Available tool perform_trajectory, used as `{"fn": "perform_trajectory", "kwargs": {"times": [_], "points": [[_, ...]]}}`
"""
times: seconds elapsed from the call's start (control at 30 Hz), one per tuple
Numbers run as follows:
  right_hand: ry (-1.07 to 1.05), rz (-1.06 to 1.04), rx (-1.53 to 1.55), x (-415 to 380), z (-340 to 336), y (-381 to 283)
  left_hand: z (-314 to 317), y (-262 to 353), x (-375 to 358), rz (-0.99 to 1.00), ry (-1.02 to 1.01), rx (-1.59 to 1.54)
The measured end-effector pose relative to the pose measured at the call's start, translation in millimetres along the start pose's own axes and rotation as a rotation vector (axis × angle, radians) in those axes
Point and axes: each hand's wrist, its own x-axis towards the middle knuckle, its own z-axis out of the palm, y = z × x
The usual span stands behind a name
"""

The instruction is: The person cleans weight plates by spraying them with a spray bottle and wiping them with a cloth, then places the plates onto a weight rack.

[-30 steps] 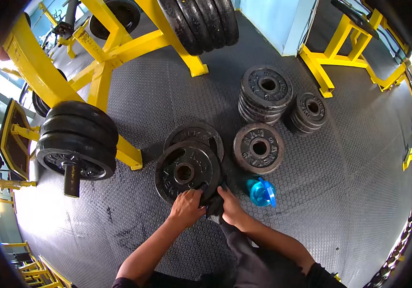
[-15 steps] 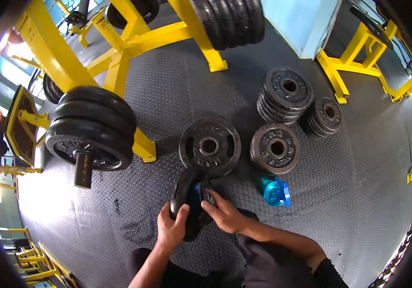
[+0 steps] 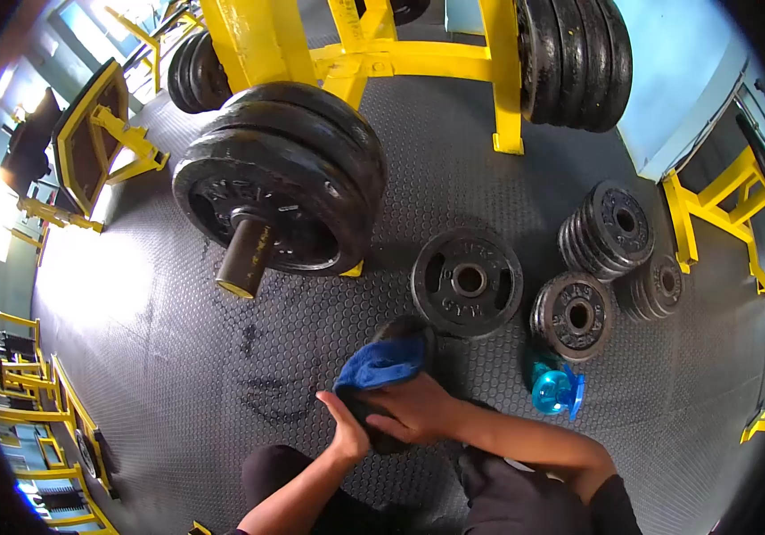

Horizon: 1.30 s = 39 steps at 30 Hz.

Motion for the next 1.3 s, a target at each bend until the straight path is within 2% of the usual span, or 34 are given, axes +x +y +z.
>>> {"fn": "perform_trajectory", "kwargs": {"times": [0.07,0.1,0.13,0.17,0.2,0.23,0.3,0.33,0.4,0.43,0.5,0.53,0.6,0.67,0.7,0.77,0.83,0.9,0.97,1.03,1.07,1.1,1.13,1.17,1.2,1.23,1.3], "points": [[0.14,-0.225,-0.208,15.7,9.8,32.4,8.1,-11.8,-0.9,0.029,0.076,0.051],[0.141,-0.241,-0.213,21.7,6.2,34.6,14.6,-6.0,-5.2,0.042,0.1,0.133],[0.237,-0.212,-0.186,25.1,1.8,36.0,2.8,-25.0,5.0,0.033,0.107,0.085],[0.331,-0.179,-0.156,26.4,-0.4,38.0,-8.6,-44.1,14.4,0.021,0.114,0.036],[0.346,0.001,0.062,27.7,3.9,51.9,0.6,-23.1,12.2,0.115,0.025,0.124],[0.339,0.004,0.06,30.7,9.0,70.6,1.4,-20.5,13.6,0.112,0.026,0.117],[0.601,0.231,0.058,36.1,21.9,111.5,-1.7,-18.9,14.4,0.098,0.038,0.105],[0.616,0.268,0.066,29.9,34.1,126.9,-1.1,-12.2,11.4,0.05,0.066,0.091],[0.627,0.098,-0.008,10.9,54.6,151.8,-2.8,-12.3,11.5,0.048,0.117,0.051],[0.633,0.123,-0.012,1.0,67.3,159.5,-6.0,-11.9,11.1,0.041,0.13,0.028],[0.735,0.423,0.337,-12.9,98.4,161.9,-9.2,-8.4,10.6,-0.002,0.156,-0.008],[0.732,0.42,0.346,-23.0,109.9,154.1,-13.2,-5.6,9.7,-0.029,0.194,-0.039],[0.729,0.545,0.525,-51.5,120.5,132.1,-25.9,-9.3,13.4,-0.019,0.201,-0.038],[0.325,0.244,-0.559,-75.4,114.2,109.0,-34.4,-12.2,17.8,-0.022,0.232,-0.035],[0.32,0.238,-0.553,-78.0,127.0,110.3,-37.2,-12.0,18.3,-0.022,0.241,-0.036],[0.439,0.544,0.007,-81.0,153.5,129.5,-39.6,-12.8,19.1,-0.036,0.249,0.014],[0.795,0.349,0.299,-54.6,155.1,153.1,-36.4,-13.3,19.2,-0.01,0.249,0.035],[0.78,0.366,0.097,-22.6,186.1,234.2,-30.2,-10.4,16.4,-0.003,0.205,0.098],[0.678,0.559,0.241,29.7,144.1,208.9,-27.6,-8.3,16.9,-0.001,0.167,0.125],[0.455,0.014,-0.833,51.9,101.1,154.1,-22.0,-5.1,17.7,0.017,0.177,0.119],[0.451,0.012,-0.831,57.0,86.4,111.6,-51.9,-15.0,19.0,-0.055,-0.008,0.154],[0.469,0.12,-0.399,62.0,71.7,65.7,-47.9,-14.0,18.7,-0.059,-0.002,0.151],[0.472,0.224,0.036,62.8,62.8,35.8,-40.0,-9.8,18.6,-0.074,0.07,-0.023],[0.47,0.227,0.042,57.1,60.4,20.6,-35.3,-4.3,15.2,-0.087,0.141,-0.195],[0.329,0.177,0.008,47.3,61.3,8.6,-42.8,7.6,5.9,-0.2,0.045,-0.125],[0.187,0.128,-0.028,36.1,65.6,2.4,-47.1,11.5,2.4,-0.205,0.046,-0.125],[0.116,0.072,0.029,7.8,81.5,3.4,-50.0,12.4,-0.6,-0.245,0.024,-0.206]]}}
